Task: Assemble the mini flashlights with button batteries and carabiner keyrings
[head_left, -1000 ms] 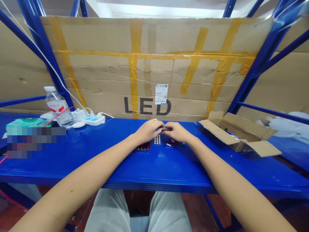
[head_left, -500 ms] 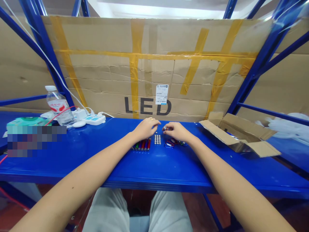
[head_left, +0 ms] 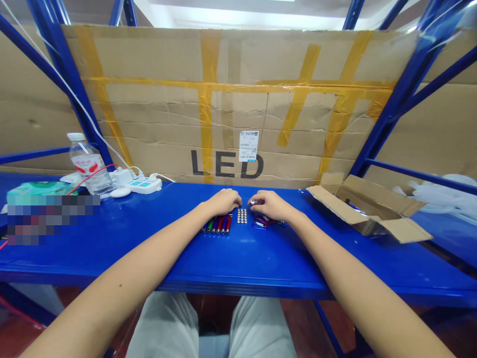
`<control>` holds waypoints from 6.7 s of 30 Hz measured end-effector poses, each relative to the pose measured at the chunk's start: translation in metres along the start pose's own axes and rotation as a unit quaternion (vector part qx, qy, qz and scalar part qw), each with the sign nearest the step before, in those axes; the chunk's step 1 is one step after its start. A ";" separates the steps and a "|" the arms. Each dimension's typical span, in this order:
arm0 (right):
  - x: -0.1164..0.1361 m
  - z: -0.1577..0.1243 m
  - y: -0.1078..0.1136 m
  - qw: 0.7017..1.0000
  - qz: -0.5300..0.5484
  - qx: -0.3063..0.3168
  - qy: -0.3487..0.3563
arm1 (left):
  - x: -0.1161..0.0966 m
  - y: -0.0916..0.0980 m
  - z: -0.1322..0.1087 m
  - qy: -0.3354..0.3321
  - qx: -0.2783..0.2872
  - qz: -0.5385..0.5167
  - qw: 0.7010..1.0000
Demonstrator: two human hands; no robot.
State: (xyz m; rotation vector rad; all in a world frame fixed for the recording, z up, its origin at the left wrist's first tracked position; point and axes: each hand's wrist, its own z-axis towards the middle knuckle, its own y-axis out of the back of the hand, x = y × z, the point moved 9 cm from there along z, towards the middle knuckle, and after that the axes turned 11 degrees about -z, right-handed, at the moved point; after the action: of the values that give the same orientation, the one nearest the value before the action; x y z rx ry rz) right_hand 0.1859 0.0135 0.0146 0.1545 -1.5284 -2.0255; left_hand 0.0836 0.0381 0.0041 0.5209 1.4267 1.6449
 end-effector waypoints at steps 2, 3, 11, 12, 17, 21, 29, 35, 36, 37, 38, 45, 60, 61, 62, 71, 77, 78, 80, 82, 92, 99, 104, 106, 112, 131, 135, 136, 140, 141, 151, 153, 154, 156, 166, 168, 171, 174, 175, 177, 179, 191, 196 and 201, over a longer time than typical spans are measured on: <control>0.000 0.000 -0.001 1.000 -0.002 0.002 0.000 | 0.004 0.002 0.000 0.027 0.005 -0.001 1.000; 0.000 0.000 -0.001 1.000 -0.002 0.003 -0.001 | 0.006 0.003 -0.001 0.039 0.007 -0.002 0.999; 0.001 0.000 0.000 1.000 -0.005 0.007 -0.004 | 0.012 0.013 -0.005 0.070 -0.008 0.001 0.998; 0.001 -0.001 0.000 1.000 -0.006 0.007 -0.006 | 0.010 0.017 -0.005 0.065 -0.021 -0.007 0.998; 0.001 -0.001 -0.001 1.000 0.003 0.010 -0.006 | -0.017 0.041 -0.011 -0.012 -0.117 -0.093 0.989; 0.002 -0.001 0.000 1.000 0.016 0.002 -0.003 | -0.044 0.045 -0.016 -0.062 -0.150 -0.105 0.981; 0.011 0.000 0.000 0.995 0.101 0.000 0.017 | -0.056 0.039 -0.016 -0.094 -0.158 -0.094 0.979; 0.001 0.000 0.001 0.998 0.056 -0.007 -0.005 | -0.020 0.059 -0.022 -0.047 -0.190 -0.089 0.977; 0.001 -0.001 0.002 0.999 0.044 -0.008 -0.005 | -0.008 0.059 -0.023 -0.020 -0.178 -0.079 0.981; 0.000 -0.001 0.002 0.999 0.036 -0.008 -0.006 | 0.004 0.056 -0.025 0.008 -0.150 -0.070 0.986; 0.000 -0.001 0.003 0.999 0.030 -0.008 -0.007 | 0.014 0.052 -0.026 0.032 -0.117 -0.064 0.991; 0.005 -0.001 0.003 1.000 -0.012 -0.006 -0.006 | 0.035 0.026 -0.035 0.128 0.007 -0.045 0.991; 0.001 0.000 0.006 0.998 0.035 -0.047 -0.024 | 0.003 0.041 -0.029 0.089 -0.139 -0.145 0.976; 0.003 0.000 0.005 0.998 0.031 -0.047 -0.018 | -0.001 0.044 -0.028 0.070 -0.165 -0.185 0.966; 0.006 0.001 0.005 0.999 0.023 -0.046 -0.012 | -0.006 0.046 -0.028 0.055 -0.184 -0.216 0.957; 0.022 0.000 -0.001 0.997 -0.023 -0.026 0.062 | -0.028 0.037 -0.026 0.037 -0.178 -0.232 0.955; 0.026 -0.001 0.008 0.994 0.039 -0.081 0.059 | -0.021 0.040 -0.026 0.042 -0.214 -0.276 0.936; 0.025 -0.001 0.010 0.992 0.053 -0.100 0.049 | -0.019 0.040 -0.026 0.044 -0.218 -0.282 0.933; 0.023 -0.003 0.016 0.987 0.069 -0.140 0.033 | -0.018 0.039 -0.026 0.050 -0.222 -0.299 0.927; 0.024 -0.005 0.020 0.982 0.068 -0.172 0.032 | -0.017 0.038 -0.026 0.055 -0.226 -0.320 0.918; 0.034 -0.007 0.025 0.980 0.079 -0.171 0.065 | -0.015 0.036 -0.026 0.046 -0.204 -0.366 0.907; 0.026 -0.007 0.024 0.970 0.135 -0.200 0.026 | -0.016 0.037 -0.028 0.046 -0.203 -0.354 0.912; 0.023 -0.006 0.023 0.968 0.165 -0.188 0.018 | -0.017 0.037 -0.028 0.040 -0.193 -0.353 0.914; 0.022 -0.006 0.022 0.968 0.191 -0.165 0.012 | -0.018 0.040 -0.029 0.035 -0.199 -0.344 0.917; 0.028 -0.005 0.017 0.981 0.163 -0.101 0.013 | -0.026 0.043 -0.030 0.027 -0.190 -0.306 0.933; 0.047 -0.016 0.038 0.971 0.061 -0.212 0.087 | -0.024 0.047 -0.030 0.025 -0.211 -0.357 0.910; 0.049 -0.016 0.035 0.976 0.038 -0.199 0.076 | -0.027 0.049 -0.031 0.020 -0.219 -0.333 0.917; 0.049 -0.016 0.034 0.977 0.035 -0.196 0.072 | -0.029 0.050 -0.031 0.018 -0.221 -0.324 0.920; 0.047 -0.014 0.031 0.978 0.047 -0.195 0.058 | -0.033 0.053 -0.031 0.009 -0.220 -0.304 0.927; 0.045 -0.013 0.031 0.977 0.054 -0.201 0.054 | -0.034 0.053 -0.031 0.008 -0.217 -0.304 0.928; 0.032 -0.013 0.037 0.963 0.152 -0.221 0.038 | -0.036 0.053 -0.031 0.002 -0.213 -0.293 0.932; 0.031 -0.012 0.035 0.963 0.175 -0.203 0.031 | -0.036 0.053 -0.032 0.001 -0.215 -0.281 0.935; 0.031 -0.011 0.034 0.963 0.188 -0.191 0.026 | -0.036 0.053 -0.032 0.001 -0.214 -0.276 0.937; 0.029 -0.010 0.030 0.962 0.218 -0.164 0.016 | -0.036 0.053 -0.032 0.000 -0.212 -0.269 0.940; 0.023 -0.008 0.014 0.956 0.285 -0.061 -0.021 | -0.041 0.055 -0.033 -0.020 -0.204 -0.241 0.949; 0.025 -0.008 0.012 0.958 0.281 -0.051 -0.018 | -0.042 0.055 -0.032 -0.024 -0.201 -0.235 0.951; 0.027 -0.007 0.010 0.962 0.269 -0.036 -0.012 | -0.044 0.055 -0.032 -0.030 -0.197 -0.229 0.953; 0.027 -0.007 0.010 0.965 0.262 -0.035 -0.009 | -0.045 0.056 -0.032 -0.035 -0.199 -0.229 0.952; 0.028 -0.007 0.011 0.966 0.255 -0.036 -0.006 | -0.045 0.056 -0.032 -0.037 -0.199 -0.229 0.952; 0.030 -0.007 0.014 0.973 0.229 -0.042 0.004 | -0.046 0.056 -0.032 -0.037 -0.199 -0.227 0.953; 0.033 -0.006 0.017 0.979 0.198 -0.053 0.014 | -0.045 0.054 -0.032 -0.032 -0.198 -0.225 0.953; 0.023 -0.007 0.018 0.962 0.234 -0.142 0.012 | -0.032 0.048 -0.029 -0.001 -0.201 -0.281 0.939; 0.028 -0.010 0.028 0.966 0.200 -0.160 0.031 | -0.030 0.049 -0.030 0.016 -0.204 -0.310 0.929; 0.031 -0.010 0.026 0.979 0.156 -0.129 0.023 | -0.031 0.050 -0.031 0.012 -0.205 -0.297 0.933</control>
State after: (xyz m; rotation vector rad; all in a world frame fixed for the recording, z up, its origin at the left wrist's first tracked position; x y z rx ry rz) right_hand 0.1750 -0.0150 0.0428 -0.1341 -1.1653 -1.9272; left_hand 0.0590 -0.0033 0.0500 -0.1646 1.0647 1.3842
